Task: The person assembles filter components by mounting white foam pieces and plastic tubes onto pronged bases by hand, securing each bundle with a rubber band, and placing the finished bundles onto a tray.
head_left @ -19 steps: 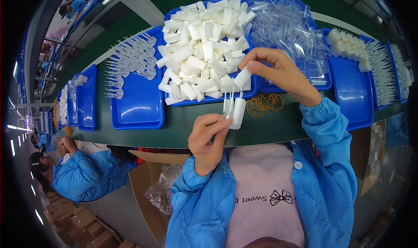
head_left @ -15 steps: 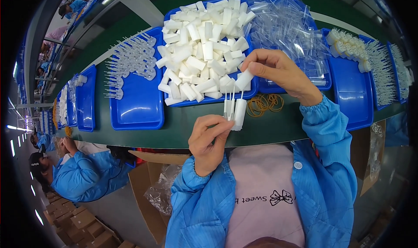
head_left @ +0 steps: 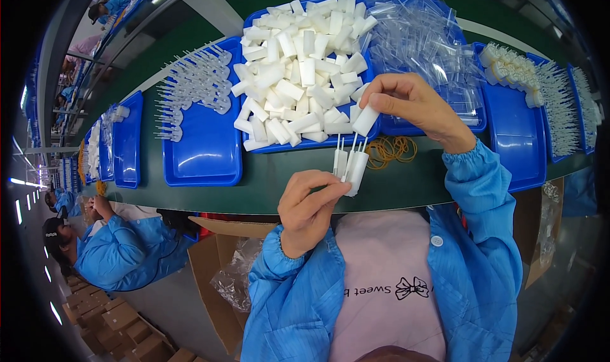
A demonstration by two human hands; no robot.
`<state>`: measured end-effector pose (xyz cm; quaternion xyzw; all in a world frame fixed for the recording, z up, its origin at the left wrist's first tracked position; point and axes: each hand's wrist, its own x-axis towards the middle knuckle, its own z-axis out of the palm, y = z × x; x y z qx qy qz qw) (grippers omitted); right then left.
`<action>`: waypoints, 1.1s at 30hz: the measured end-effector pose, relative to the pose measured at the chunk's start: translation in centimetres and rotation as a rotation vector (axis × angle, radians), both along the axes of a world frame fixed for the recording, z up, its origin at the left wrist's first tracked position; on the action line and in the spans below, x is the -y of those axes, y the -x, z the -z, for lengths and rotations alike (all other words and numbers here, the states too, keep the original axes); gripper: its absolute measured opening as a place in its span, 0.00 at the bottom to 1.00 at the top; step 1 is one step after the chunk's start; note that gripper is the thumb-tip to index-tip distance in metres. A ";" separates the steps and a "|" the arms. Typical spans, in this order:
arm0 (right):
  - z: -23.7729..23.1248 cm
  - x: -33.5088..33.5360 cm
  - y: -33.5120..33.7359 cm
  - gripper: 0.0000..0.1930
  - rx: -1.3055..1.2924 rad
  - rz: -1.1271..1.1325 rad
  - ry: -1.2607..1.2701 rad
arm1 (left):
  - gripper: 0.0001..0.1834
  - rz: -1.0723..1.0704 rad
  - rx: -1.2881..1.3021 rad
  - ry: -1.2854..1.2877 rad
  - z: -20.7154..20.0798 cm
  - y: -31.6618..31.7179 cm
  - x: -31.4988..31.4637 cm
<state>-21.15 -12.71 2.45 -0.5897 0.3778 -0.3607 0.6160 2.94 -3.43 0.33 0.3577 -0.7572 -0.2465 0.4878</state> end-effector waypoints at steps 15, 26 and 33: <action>-2.1 -3.9 -2.8 0.08 -0.103 -0.074 0.100 | 0.19 -0.067 0.021 0.102 0.3 1.1 -1.2; -2.6 -4.9 -1.5 0.07 -0.128 -0.115 0.196 | 0.25 -0.010 -0.235 -0.035 1.3 0.6 -0.1; -2.6 -4.3 -1.3 0.08 -0.186 -0.160 0.169 | 0.13 0.060 -0.298 -0.381 2.0 0.3 -0.3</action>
